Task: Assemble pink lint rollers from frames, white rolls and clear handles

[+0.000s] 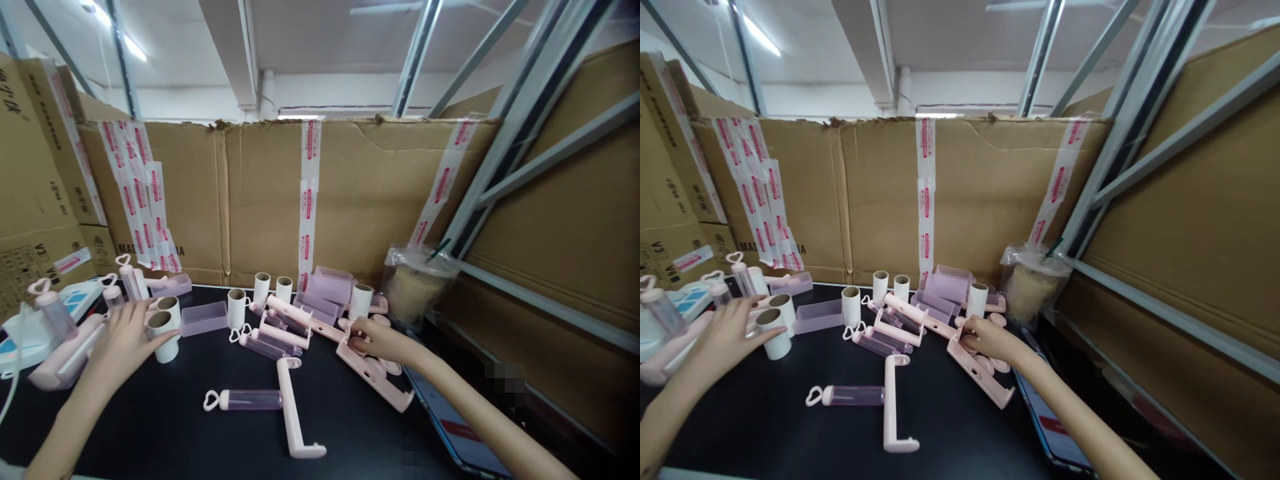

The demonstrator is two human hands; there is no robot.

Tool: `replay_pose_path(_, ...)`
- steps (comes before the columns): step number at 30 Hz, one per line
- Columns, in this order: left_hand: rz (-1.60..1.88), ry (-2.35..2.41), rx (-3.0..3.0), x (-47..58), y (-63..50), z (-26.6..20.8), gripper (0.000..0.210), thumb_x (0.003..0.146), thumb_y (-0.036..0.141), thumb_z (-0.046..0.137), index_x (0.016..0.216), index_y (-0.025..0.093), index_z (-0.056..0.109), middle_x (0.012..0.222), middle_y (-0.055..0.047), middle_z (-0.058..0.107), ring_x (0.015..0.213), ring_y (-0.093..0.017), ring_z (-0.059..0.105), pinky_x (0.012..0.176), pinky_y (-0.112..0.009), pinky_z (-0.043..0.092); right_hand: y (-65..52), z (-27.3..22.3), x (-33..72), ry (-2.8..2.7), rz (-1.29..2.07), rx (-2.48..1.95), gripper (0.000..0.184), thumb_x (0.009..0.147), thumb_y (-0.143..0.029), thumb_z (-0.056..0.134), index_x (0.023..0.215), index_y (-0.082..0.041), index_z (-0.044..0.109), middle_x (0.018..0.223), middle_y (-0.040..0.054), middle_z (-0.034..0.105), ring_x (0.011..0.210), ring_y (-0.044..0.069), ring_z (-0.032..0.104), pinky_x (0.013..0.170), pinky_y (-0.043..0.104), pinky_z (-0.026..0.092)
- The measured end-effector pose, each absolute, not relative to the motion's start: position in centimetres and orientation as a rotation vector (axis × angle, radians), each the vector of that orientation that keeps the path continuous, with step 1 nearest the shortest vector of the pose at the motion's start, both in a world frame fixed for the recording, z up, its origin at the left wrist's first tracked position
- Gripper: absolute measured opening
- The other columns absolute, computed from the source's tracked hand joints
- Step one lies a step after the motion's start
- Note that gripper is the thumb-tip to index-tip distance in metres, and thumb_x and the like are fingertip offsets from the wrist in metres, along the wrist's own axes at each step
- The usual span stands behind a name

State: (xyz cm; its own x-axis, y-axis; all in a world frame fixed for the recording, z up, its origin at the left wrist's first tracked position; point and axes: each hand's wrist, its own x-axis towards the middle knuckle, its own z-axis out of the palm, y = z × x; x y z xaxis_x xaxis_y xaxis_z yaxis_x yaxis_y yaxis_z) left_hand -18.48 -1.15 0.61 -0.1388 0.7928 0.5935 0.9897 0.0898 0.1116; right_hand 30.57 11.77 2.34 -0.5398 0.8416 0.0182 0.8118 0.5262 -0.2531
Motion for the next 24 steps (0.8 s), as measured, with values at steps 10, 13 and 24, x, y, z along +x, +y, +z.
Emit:
replay_pose_path(10, -1.081, -2.306, -1.663, -15.1, -2.0, 1.8, 0.056, 0.066, 0.046, 0.064, 0.110, 0.017, 0.047, 0.110, -0.015, 0.060, 0.107, -0.038, 0.055, 0.086, -0.047, 0.045, 12.7, 1.4, 32.0, -2.401, 0.464, -1.454, 0.021, 0.075, -0.034, 0.065, 0.071, -0.015, 0.060, 0.074, 0.0012, 0.062, 0.064, 0.014, 0.058, 0.060, 0.028, 0.046)
replay_pose_path(13, -1.589, -2.173, -1.805, -11.6, -3.4, 4.0, 0.057, 0.065, 0.043, 0.068, 0.113, 0.023, 0.046, 0.118, -0.009, 0.056, 0.108, -0.031, 0.056, 0.089, -0.042, 0.045, 11.8, 2.5, 32.5, -2.256, 0.486, -1.432, 0.022, 0.064, -0.035, 0.070, 0.065, -0.018, 0.057, 0.066, 0.0015, 0.060, 0.060, 0.017, 0.057, 0.056, 0.027, 0.043)
replay_pose_path(24, -2.729, -1.718, -2.753, 0.8, -0.7, 4.7, 0.058, 0.063, 0.020, 0.076, 0.112, 0.021, 0.044, 0.104, -0.007, 0.065, 0.094, -0.020, 0.060, 0.081, -0.030, 0.044, 4.3, 6.2, 22.7, -1.836, 1.032, -0.900, 0.030, 0.080, -0.050, 0.057, 0.084, -0.023, 0.043, 0.079, 0.0027, 0.067, 0.080, 0.021, 0.067, 0.069, 0.034, 0.055)
